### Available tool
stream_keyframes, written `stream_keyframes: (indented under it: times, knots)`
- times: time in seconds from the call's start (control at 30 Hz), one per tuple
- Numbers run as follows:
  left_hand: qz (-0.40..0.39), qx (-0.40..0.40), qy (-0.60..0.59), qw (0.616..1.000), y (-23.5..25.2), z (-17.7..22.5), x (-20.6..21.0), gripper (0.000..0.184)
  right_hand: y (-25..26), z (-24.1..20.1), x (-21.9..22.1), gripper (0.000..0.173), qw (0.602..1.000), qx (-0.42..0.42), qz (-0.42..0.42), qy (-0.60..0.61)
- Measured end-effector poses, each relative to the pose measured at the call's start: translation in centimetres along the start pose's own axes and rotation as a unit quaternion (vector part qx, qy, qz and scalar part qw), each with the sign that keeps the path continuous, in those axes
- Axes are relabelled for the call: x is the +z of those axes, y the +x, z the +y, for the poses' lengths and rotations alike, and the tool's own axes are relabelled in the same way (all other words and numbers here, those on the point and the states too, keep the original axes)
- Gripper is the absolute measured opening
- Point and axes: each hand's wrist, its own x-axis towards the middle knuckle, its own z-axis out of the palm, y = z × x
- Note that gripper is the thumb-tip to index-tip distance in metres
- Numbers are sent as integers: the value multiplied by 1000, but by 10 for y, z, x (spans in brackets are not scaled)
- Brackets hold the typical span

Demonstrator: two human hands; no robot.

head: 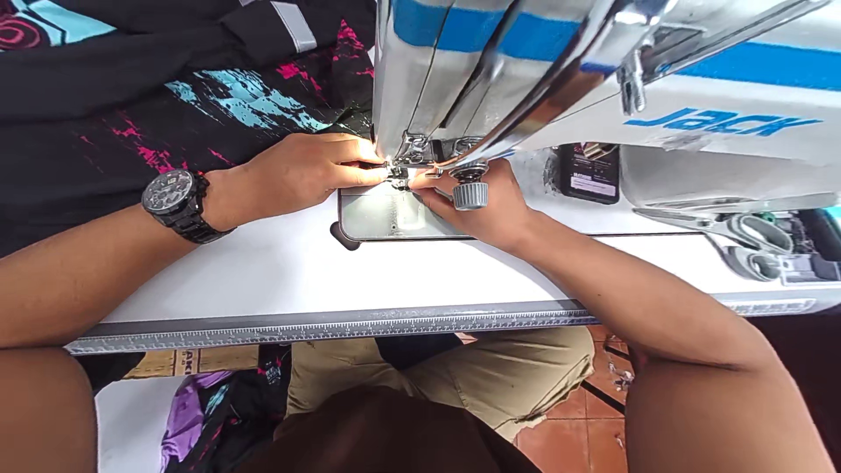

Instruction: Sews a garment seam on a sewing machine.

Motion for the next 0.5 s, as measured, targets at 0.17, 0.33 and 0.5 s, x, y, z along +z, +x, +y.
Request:
stream_keyframes:
  times: [0.17, 0.33, 0.5]
  knots:
    - [5, -10, 15, 1000, 0, 2, 3, 36, 1, -1, -1, 12, 1000, 11, 2, -5]
    - [20, 15, 19, 1000, -1, 4, 4, 37, 1, 0, 0, 13, 1000, 3, 8, -7]
    - [26, 16, 14, 999, 0, 4, 4, 38, 0, 3, 0, 14, 1000, 0, 6, -4]
